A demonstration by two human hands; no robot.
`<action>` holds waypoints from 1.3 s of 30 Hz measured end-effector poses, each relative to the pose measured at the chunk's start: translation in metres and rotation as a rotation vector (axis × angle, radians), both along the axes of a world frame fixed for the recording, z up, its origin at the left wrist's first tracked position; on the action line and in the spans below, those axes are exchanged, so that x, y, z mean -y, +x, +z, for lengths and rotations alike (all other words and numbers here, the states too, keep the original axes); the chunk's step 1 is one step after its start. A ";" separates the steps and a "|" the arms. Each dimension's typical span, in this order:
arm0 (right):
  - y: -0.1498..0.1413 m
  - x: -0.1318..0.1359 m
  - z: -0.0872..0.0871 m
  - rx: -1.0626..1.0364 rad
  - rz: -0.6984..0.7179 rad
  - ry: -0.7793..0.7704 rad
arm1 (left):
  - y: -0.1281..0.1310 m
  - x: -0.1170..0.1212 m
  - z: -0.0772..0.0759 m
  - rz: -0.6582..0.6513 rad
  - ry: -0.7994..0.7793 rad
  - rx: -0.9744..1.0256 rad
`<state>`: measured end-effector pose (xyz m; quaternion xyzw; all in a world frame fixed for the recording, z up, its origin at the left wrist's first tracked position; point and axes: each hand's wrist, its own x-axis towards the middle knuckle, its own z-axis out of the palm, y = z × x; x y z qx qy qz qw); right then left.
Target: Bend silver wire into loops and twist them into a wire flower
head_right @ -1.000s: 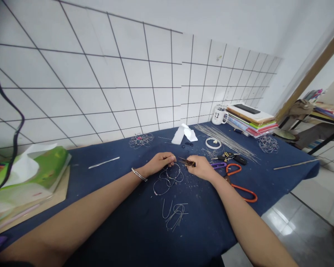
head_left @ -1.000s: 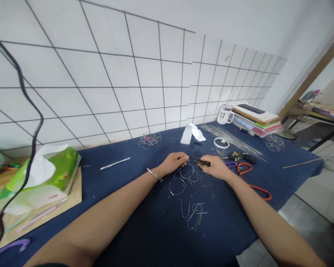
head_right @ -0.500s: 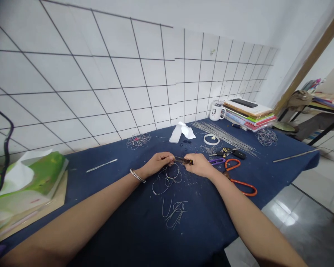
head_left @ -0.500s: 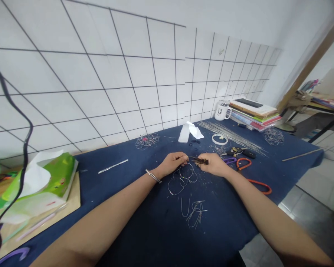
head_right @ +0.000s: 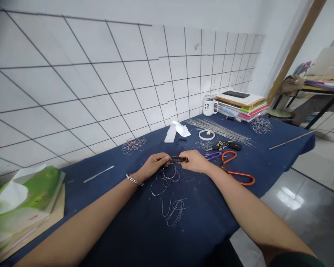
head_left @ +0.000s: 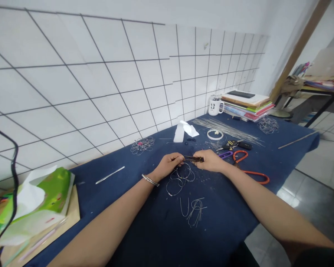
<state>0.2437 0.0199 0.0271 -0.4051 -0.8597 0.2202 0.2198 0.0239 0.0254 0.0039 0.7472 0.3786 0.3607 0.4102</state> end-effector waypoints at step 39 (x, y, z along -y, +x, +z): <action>-0.008 0.008 0.006 -0.024 0.159 0.010 | 0.000 0.003 0.006 -0.052 -0.010 -0.013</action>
